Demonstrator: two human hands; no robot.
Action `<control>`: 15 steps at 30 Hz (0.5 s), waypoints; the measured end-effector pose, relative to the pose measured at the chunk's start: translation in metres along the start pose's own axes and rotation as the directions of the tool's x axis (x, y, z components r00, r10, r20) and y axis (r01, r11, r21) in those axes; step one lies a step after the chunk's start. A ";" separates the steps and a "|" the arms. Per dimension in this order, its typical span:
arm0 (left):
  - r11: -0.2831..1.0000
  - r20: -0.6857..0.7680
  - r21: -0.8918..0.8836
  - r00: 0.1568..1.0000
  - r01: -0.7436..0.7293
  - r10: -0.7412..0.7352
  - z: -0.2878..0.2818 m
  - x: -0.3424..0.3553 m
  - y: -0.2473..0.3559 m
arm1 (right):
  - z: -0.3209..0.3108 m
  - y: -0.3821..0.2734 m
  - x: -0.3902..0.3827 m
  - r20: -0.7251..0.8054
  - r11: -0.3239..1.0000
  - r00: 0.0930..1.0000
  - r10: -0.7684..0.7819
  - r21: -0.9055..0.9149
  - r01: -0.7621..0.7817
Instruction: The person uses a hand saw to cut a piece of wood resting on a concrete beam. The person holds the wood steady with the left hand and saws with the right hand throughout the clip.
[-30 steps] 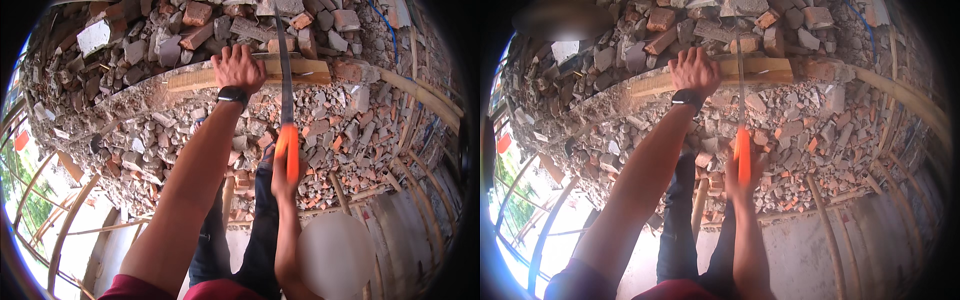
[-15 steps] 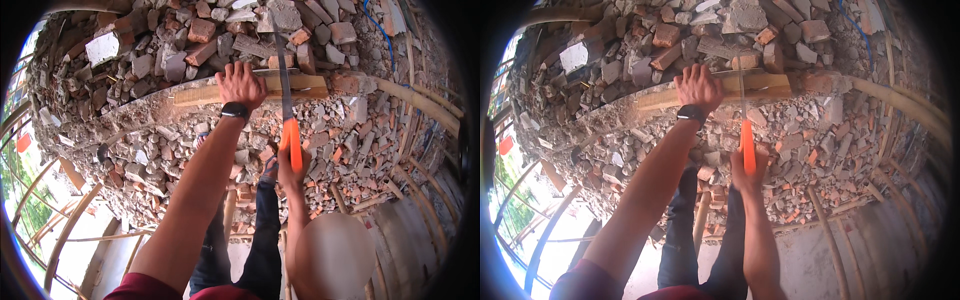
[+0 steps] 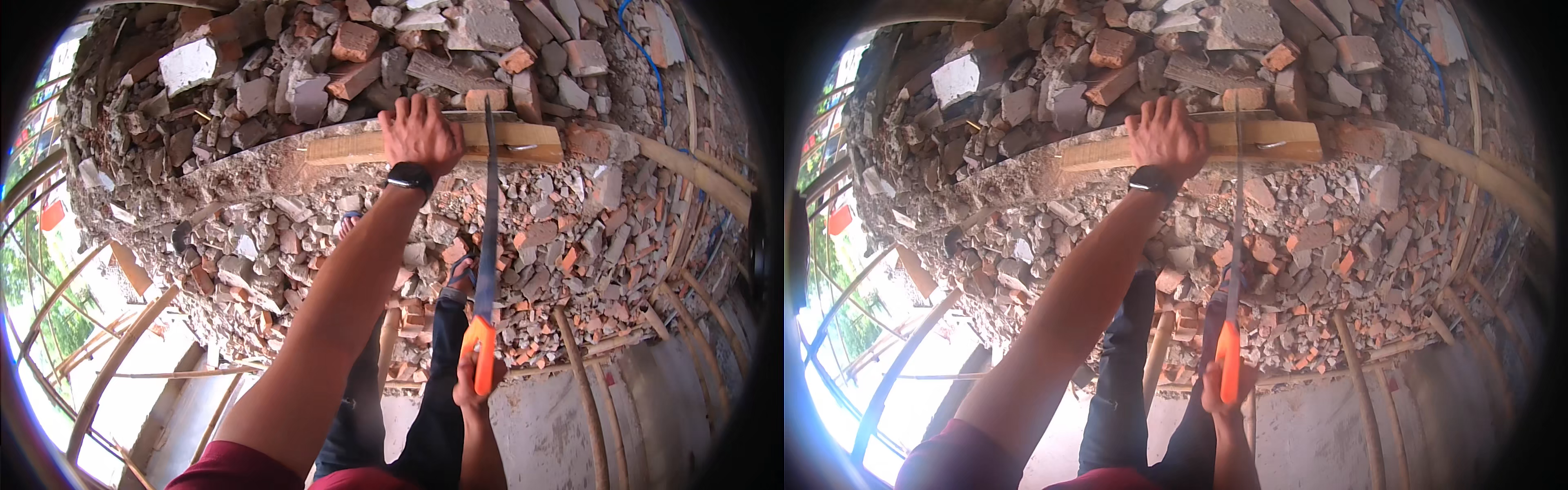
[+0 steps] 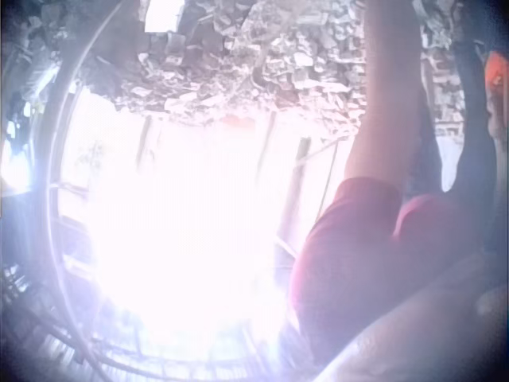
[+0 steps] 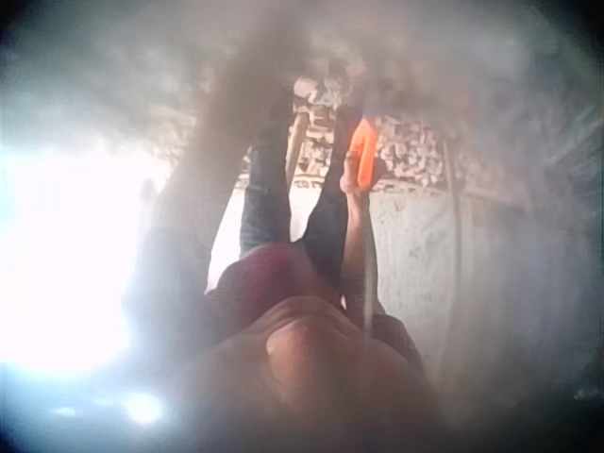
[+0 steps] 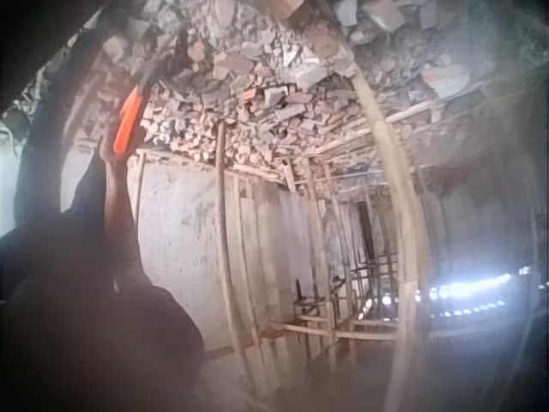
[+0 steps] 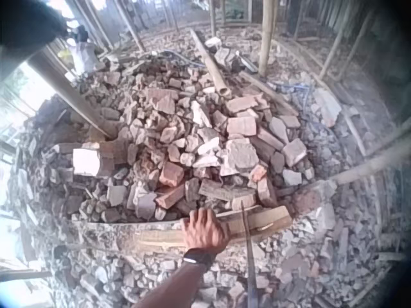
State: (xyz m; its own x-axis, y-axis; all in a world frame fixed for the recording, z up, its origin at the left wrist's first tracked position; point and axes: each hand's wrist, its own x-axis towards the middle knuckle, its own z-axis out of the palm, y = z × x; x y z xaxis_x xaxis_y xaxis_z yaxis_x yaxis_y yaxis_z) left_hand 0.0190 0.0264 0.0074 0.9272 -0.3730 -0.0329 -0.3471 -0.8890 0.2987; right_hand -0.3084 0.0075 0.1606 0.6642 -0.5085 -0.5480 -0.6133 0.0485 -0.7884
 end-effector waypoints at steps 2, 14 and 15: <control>0.999 -0.058 0.041 0.998 -0.019 0.021 0.005 -0.003 0.001 | 0.012 0.004 0.010 0.008 0.998 0.998 0.062 0.010 -0.062; 0.999 -0.053 0.002 0.998 -0.043 0.043 0.001 -0.003 0.002 | 0.015 0.037 0.013 0.096 0.984 0.995 -0.015 -0.174 0.032; 0.999 -0.051 -0.009 0.997 -0.052 0.051 0.003 -0.005 0.006 | 0.016 0.035 0.030 0.109 0.969 0.994 -0.024 -0.240 0.050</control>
State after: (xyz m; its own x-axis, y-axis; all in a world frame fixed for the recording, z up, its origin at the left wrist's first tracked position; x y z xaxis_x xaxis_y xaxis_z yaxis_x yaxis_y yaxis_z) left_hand 0.0116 0.0222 0.0067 0.9143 -0.4038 0.0310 -0.3930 -0.8661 0.3090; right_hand -0.3028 0.0079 0.1115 0.7216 -0.4127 -0.5559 -0.6639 -0.1847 -0.7246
